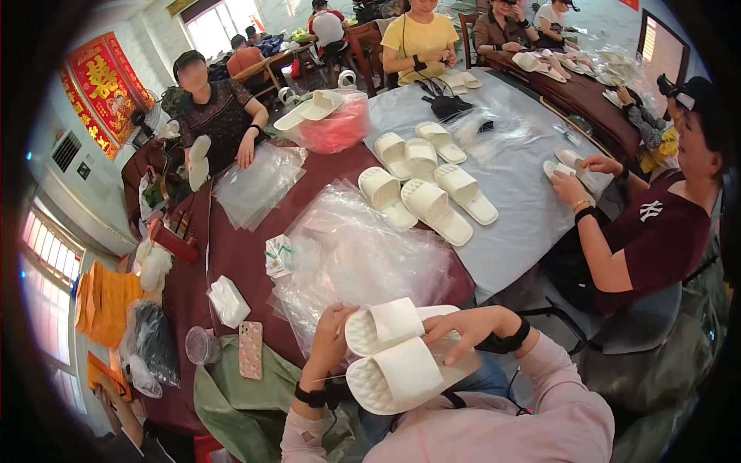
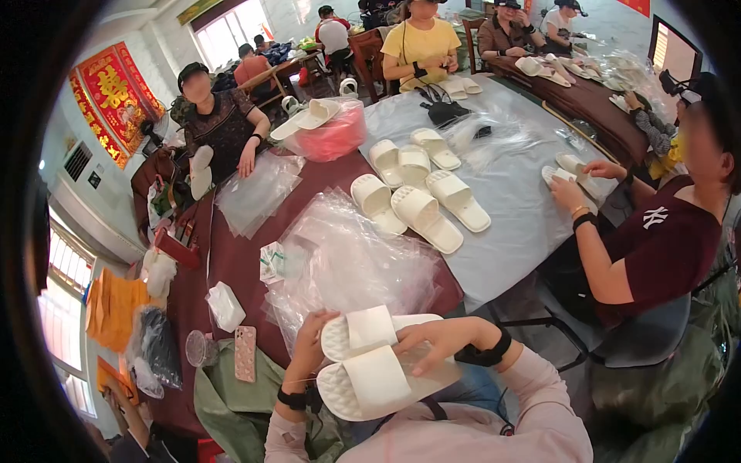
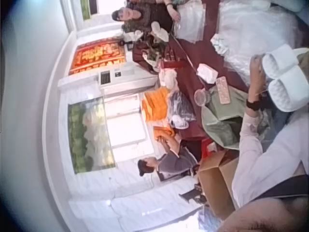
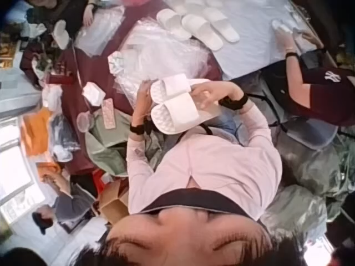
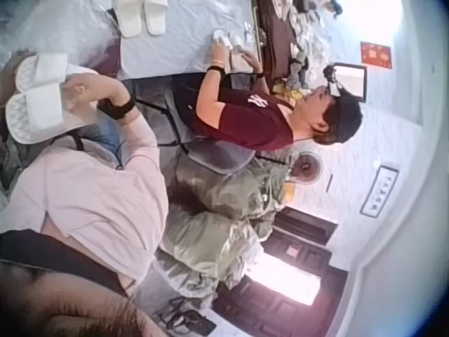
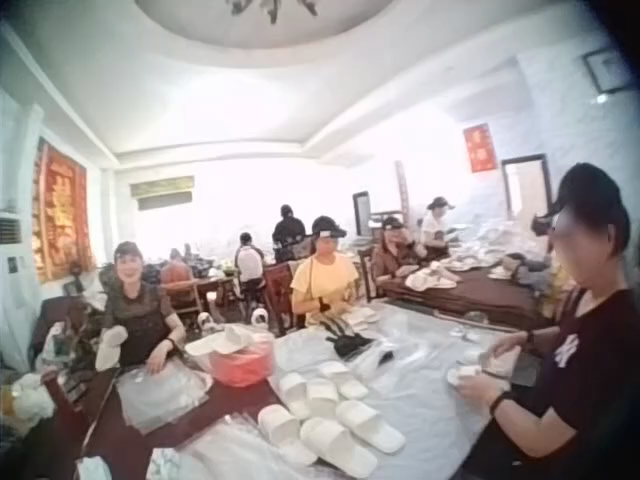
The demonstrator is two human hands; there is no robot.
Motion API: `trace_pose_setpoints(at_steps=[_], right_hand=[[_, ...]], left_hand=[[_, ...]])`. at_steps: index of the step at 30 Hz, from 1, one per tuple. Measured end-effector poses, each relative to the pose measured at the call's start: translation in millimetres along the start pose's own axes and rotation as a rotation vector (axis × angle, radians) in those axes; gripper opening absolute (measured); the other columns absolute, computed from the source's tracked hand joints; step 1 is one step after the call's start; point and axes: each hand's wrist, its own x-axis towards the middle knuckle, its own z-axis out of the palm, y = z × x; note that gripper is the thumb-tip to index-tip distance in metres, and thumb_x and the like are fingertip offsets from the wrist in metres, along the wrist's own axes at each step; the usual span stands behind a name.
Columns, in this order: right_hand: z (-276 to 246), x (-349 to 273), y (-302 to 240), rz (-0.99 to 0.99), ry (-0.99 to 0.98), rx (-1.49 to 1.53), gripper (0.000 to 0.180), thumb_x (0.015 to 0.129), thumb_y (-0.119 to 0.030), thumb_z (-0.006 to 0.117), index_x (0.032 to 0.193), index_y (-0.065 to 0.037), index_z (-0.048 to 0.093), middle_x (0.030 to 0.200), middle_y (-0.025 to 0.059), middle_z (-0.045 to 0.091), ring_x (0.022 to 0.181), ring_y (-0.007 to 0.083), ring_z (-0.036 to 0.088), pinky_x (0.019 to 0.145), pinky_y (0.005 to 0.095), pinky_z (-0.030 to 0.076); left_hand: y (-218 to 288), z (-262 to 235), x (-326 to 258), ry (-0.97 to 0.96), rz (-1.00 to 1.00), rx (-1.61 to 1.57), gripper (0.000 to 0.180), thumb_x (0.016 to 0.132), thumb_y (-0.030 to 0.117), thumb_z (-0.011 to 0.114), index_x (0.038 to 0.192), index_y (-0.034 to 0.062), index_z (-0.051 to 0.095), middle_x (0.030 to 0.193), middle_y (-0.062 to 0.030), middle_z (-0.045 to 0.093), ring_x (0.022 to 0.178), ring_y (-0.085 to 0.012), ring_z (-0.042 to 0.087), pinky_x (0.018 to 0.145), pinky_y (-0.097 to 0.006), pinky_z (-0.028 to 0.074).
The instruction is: Packaging white slippers into plastic bags at a shared work table.
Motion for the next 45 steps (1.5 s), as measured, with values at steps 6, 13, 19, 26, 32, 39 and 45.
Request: trace_pose_setpoints(at_steps=[6,13,19,26,32,39,45], right_hand=[[-2.7,-17.8,4.2,0.061,0.126,0.135,0.061,0.078,-0.03,0.07,0.128,-0.002,0.052,0.138,0.0139,0.042,0.126,0.0253,0.039,0.106,0.0337,0.026],[-0.2,-52.0,-5.0,0.119,0.136,0.088,0.066,0.077,-0.032,0.073,0.128,0.003,0.051,0.141,0.0147,0.038,0.13,0.0268,0.033,0.107,0.0359,0.023],[-0.7,-47.1,-3.3,0.048,0.211,0.038,0.062,0.078,-0.031,0.071,0.13,-0.003,0.051,0.136,0.0141,0.043,0.125,0.026,0.04,0.103,0.0342,0.03],[-1.0,-45.0,-0.5,0.09,0.114,0.016,0.062,0.077,-0.032,0.071,0.129,-0.003,0.052,0.135,0.0141,0.044,0.125,0.0268,0.04,0.104,0.0345,0.029],[-0.4,-52.5,-7.7,0.126,0.079,0.017,0.063,0.077,-0.032,0.072,0.127,0.001,0.052,0.138,0.0144,0.041,0.127,0.0285,0.036,0.107,0.0364,0.024],[-3.6,-57.3,1.5,0.119,0.11,0.0,0.061,0.079,-0.036,0.069,0.128,-0.003,0.053,0.132,0.0153,0.046,0.124,0.0281,0.04,0.105,0.0341,0.027],[6.2,-26.8,13.0,0.105,-0.021,-0.058,0.061,0.079,-0.038,0.068,0.127,-0.003,0.053,0.123,0.0136,0.052,0.116,0.026,0.046,0.099,0.0328,0.032]], left_hand=[[11.1,-5.2,21.1,0.002,-0.069,-0.219,0.029,0.09,0.007,0.048,0.117,0.0037,0.058,0.111,-0.0217,0.061,0.102,-0.0341,0.06,0.086,-0.036,0.047],[5.4,2.2,68.0,0.012,0.039,0.046,0.027,0.093,0.017,0.049,0.115,0.0035,0.059,0.105,-0.0191,0.064,0.097,-0.0341,0.061,0.084,-0.036,0.047],[11.2,-1.9,104.4,-0.169,-0.098,-0.575,0.036,0.1,0.027,0.039,0.115,-0.0005,0.055,0.1,-0.0051,0.062,0.1,-0.0143,0.055,0.09,-0.028,0.041],[41.9,23.5,123.3,-0.305,-0.218,-0.275,0.038,0.101,0.029,0.034,0.121,0.0028,0.052,0.108,-0.0086,0.057,0.102,-0.0152,0.051,0.091,-0.028,0.04],[12.0,39.2,119.8,-0.358,-0.095,0.033,0.033,0.094,0.037,0.044,0.106,0.0131,0.063,0.141,-0.02,0.038,0.129,-0.0462,0.032,0.105,-0.049,0.029],[8.8,18.7,87.4,-0.568,0.159,0.459,0.018,0.08,0.028,0.062,0.082,0.0116,0.069,0.14,-0.0174,0.04,0.13,-0.0454,0.03,0.104,-0.061,0.021],[0.0,6.9,75.7,-0.123,0.333,0.499,0.023,0.078,0.025,0.065,0.068,0.0045,0.066,0.131,-0.0156,0.05,0.119,-0.0378,0.044,0.099,-0.049,0.033]])
